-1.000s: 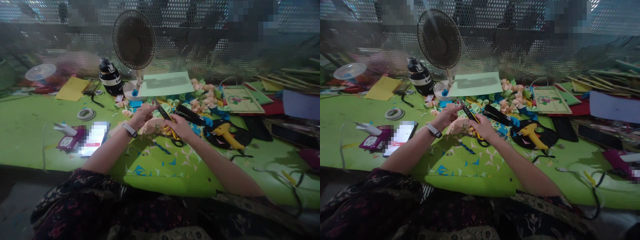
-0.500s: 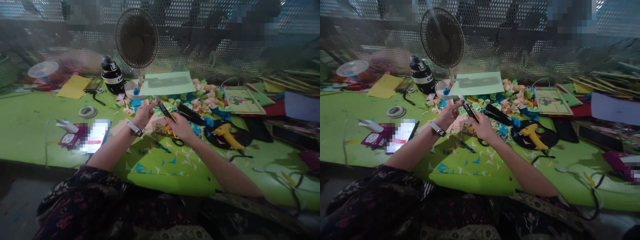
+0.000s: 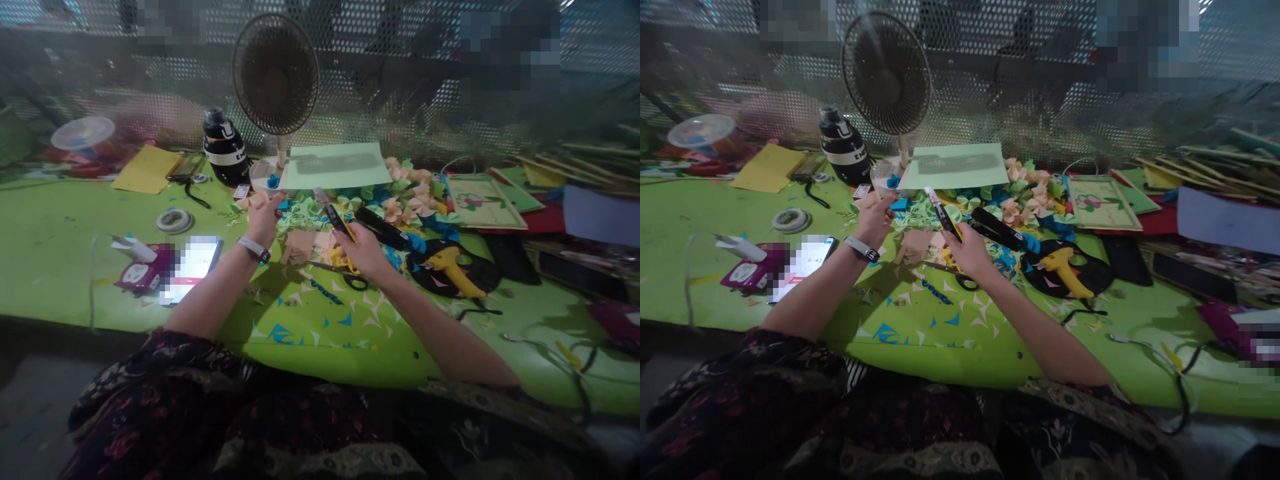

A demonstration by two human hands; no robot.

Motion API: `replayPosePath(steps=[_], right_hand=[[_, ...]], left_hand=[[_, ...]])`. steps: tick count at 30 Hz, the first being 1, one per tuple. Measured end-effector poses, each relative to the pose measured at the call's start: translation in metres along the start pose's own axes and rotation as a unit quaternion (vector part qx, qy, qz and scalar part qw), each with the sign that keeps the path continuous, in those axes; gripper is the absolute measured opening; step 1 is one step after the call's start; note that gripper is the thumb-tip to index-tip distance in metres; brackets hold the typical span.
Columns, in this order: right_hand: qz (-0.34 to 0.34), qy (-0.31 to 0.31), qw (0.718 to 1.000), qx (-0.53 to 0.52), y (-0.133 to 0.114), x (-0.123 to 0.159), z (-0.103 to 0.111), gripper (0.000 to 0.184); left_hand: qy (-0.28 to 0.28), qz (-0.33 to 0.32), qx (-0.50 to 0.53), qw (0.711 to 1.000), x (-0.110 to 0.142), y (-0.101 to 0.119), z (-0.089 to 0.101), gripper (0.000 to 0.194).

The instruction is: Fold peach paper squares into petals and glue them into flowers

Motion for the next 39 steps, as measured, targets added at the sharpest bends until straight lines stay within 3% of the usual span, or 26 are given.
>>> replayPosePath(steps=[2, 6, 12, 18, 22, 26, 30, 32, 39], right_hand=[[-0.007, -0.007, 1.0, -0.026, -0.003, 0.001, -0.001, 0.013], [-0.025, -0.022, 0.997, -0.064, 0.001, 0.002, -0.005, 0.018], [0.032, -0.016, 0.999, 0.019, 0.006, 0.001, -0.005, 0.025], [0.078, -0.005, 0.981, 0.178, 0.0, 0.003, -0.006, 0.021], [0.096, -0.011, 0.97, 0.222, -0.004, 0.007, -0.009, 0.021], [0.095, -0.007, 0.976, 0.196, -0.006, 0.008, -0.01, 0.021], [0.01, -0.05, 0.997, 0.054, 0.005, 0.006, -0.013, 0.024], [-0.006, -0.055, 0.998, 0.034, 0.008, 0.005, -0.013, 0.024], [0.098, -0.014, 0.984, 0.151, 0.002, 0.004, -0.01, 0.025]], left_hand=[[-0.022, -0.024, 0.033, 0.999, 0.002, 0.001, -0.003, 0.023], [-0.089, 0.009, 0.019, 0.996, 0.019, -0.009, -0.022, 0.022], [-0.143, 0.028, -0.03, 0.989, 0.033, -0.01, -0.034, 0.022], [-0.111, -0.003, -0.079, 0.991, 0.031, -0.008, -0.027, 0.023], [-0.098, -0.03, -0.093, 0.99, 0.032, -0.005, -0.025, 0.026], [-0.096, -0.046, -0.101, 0.989, 0.034, -0.002, -0.025, 0.028], [-0.101, -0.009, -0.059, 0.993, 0.033, -0.006, -0.027, 0.027], [-0.099, 0.004, -0.051, 0.994, 0.032, -0.008, -0.027, 0.027], [-0.12, 0.012, -0.04, 0.992, 0.038, -0.006, -0.031, 0.02]])
Point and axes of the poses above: each hand's wrist, its own x-axis away from the middle knuckle, its own z-axis out of the back of the hand, y = z × x, the point moved 7 cm from there along -x, towards the middle knuckle, and after that the axes turned 6 degrees about -x, right-handed, at the moved point
